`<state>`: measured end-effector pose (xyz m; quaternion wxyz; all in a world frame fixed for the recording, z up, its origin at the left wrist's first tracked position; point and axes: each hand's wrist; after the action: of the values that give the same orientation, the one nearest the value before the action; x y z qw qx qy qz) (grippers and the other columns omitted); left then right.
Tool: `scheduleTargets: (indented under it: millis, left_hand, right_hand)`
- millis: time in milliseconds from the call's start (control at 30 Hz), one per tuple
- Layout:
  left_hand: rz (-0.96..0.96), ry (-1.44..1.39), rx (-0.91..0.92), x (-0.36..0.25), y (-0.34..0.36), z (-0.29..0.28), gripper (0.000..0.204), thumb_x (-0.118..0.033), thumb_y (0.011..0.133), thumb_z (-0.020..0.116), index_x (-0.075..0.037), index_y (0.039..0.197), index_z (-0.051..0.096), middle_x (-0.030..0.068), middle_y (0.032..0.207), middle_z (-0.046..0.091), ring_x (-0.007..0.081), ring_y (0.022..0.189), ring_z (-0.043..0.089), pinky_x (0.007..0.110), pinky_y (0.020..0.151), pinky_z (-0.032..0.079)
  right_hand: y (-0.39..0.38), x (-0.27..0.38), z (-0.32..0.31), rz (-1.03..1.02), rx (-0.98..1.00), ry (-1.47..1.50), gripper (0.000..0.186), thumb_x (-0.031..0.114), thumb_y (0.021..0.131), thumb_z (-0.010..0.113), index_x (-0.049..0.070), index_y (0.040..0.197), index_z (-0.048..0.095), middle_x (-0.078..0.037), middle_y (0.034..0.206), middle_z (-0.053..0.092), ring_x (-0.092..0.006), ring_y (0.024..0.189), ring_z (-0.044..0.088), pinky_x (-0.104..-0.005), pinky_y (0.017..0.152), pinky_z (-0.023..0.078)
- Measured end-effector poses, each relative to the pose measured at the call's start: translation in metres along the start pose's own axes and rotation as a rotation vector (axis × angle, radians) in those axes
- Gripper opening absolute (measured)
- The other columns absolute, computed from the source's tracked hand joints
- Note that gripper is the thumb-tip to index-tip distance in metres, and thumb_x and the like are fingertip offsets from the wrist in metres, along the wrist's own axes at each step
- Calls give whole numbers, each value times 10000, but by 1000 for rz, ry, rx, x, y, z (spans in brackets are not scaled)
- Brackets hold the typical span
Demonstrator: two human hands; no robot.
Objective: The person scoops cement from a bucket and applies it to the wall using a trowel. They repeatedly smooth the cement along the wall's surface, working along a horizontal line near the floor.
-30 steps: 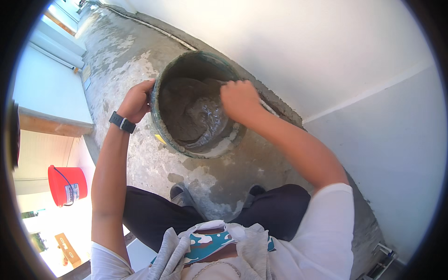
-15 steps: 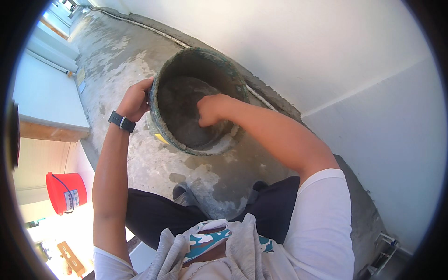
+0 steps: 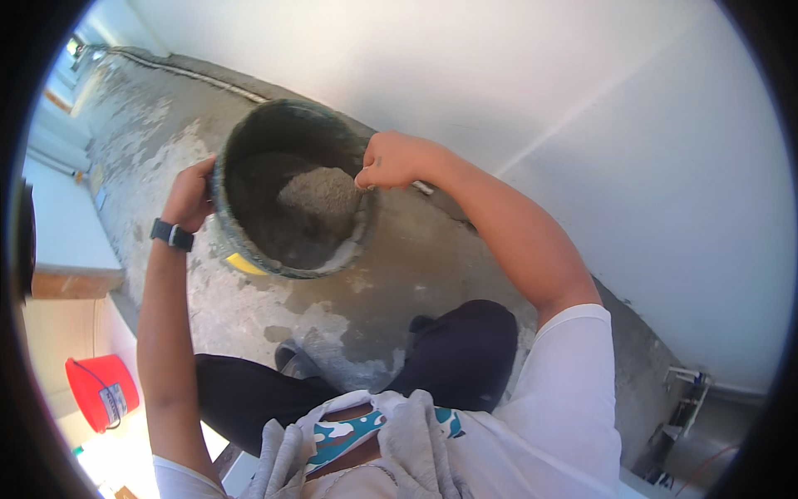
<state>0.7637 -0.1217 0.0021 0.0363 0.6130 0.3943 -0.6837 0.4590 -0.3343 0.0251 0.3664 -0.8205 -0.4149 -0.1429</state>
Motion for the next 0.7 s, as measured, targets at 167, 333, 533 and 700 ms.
scheduleTargets:
  millis: [167,333,533,700]
  left_hand:
    - [-38,-53,96,-5,5,-8,381,-276,1080,428,-25,1222,677,73,1110,739,174,956,693,349,885,558]
    - [14,-144,191,-3,3,-18,412,-236,1089,398,14,1342,606,112,1251,693,204,1105,657,357,1005,505]
    - [50,-124,249,-6,0,-27,434,-201,1099,367,29,1427,533,113,1391,619,205,1223,611,356,1068,472]
    - [-11,-73,284,-14,-4,-26,422,-264,1103,384,4,1353,594,92,1266,687,171,1085,658,340,950,529]
  right_hand:
    - [-68,-86,-9,178,-92,123,395,380,852,693,-9,796,738,-87,696,696,-180,578,626,-349,559,507]
    - [-135,-189,38,370,-256,268,389,367,861,699,-12,780,720,-95,671,679,-216,619,649,-382,606,527]
    - [-149,-268,180,583,-677,-227,304,330,895,703,52,1016,688,-129,976,702,-329,962,670,-478,835,496]
    - [-127,-302,257,722,-829,-299,341,313,890,722,101,1146,644,-110,1102,647,-322,1088,618,-506,892,449]
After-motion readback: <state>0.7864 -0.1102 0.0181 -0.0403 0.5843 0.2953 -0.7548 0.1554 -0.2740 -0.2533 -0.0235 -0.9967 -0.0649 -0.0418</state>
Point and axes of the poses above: each hand's wrist, its own y-axis towards the middle knuckle, its own z-axis out of the palm, x = y × z
